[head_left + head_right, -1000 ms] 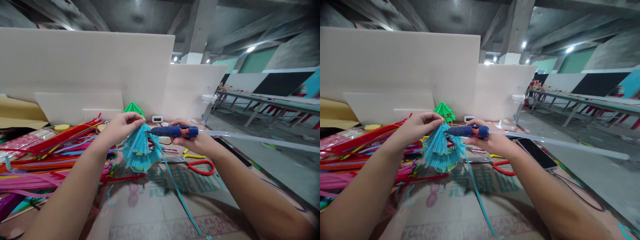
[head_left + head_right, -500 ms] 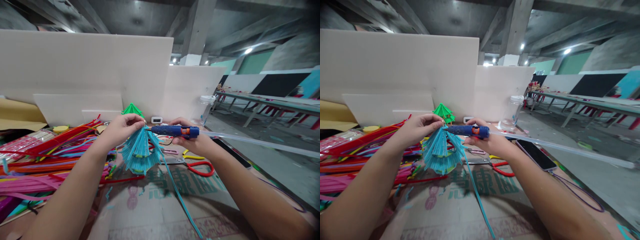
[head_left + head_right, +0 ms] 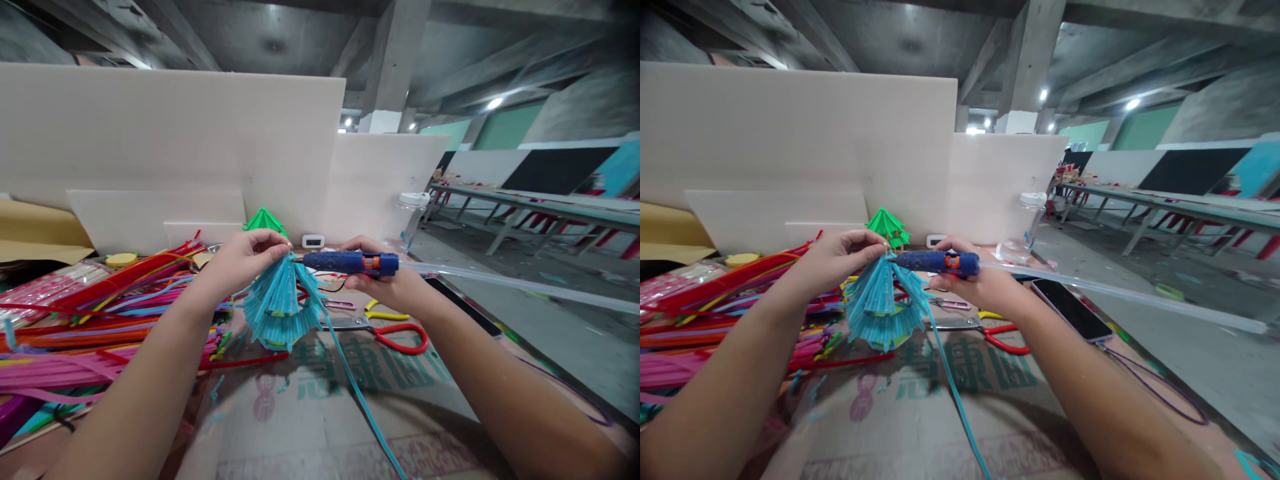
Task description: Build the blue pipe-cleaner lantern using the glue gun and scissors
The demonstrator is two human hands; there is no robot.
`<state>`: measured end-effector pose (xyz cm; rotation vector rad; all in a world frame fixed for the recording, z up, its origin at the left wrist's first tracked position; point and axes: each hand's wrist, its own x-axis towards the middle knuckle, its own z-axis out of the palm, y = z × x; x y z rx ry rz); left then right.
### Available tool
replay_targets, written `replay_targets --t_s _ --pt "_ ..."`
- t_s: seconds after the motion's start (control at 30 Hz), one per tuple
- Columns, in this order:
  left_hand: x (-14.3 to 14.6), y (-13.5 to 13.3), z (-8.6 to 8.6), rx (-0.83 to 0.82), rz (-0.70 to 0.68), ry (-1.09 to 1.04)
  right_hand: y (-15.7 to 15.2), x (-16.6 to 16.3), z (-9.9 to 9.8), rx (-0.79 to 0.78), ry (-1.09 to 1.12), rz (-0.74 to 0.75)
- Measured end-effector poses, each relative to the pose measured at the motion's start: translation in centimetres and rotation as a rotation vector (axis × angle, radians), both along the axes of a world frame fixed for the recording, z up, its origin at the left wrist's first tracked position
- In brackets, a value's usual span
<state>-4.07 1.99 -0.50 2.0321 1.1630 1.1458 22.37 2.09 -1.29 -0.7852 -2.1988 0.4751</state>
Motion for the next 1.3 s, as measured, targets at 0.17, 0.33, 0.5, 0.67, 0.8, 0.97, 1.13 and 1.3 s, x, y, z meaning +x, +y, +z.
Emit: replay_targets --t_s 0.17,0.33,0.5,0.67,0.8,0.97,1.13,1.3 --pt "-0.03 0.05 -0.04 -0.006 0.006 -0.004 -0.36 0.16 0.18 -0.003 -0.059 -0.021" --pt "-0.07 0.09 -0.14 -0.005 0.006 -0.005 -0.5 0.24 0.26 0.068 -0.083 -0.037" --pt "-0.14 0.08 -0.11 -0.001 0.01 0.001 -0.43 0.2 0.31 0.102 -0.111 -0.013" --pt "-0.18 0.03 -0.04 0.0 0.015 0.012 -0.46 0.25 0.29 0.102 -0.156 0.002" --pt "-0.19 0.13 -0.13 0.008 0.026 0.01 -0.35 0.35 0.23 0.113 -0.162 0.028" --pt "-0.29 0.29 -0.3 -0.002 0.034 0.001 -0.19 0.51 0.15 0.117 -0.202 0.041" --pt "-0.4 0.46 -0.42 0.004 0.042 -0.004 -0.17 0.37 0.07 0.049 -0.185 0.092" --pt "-0.46 0.65 -0.54 0.012 0.051 0.003 -0.39 0.14 0.35 -0.03 -0.177 0.192"
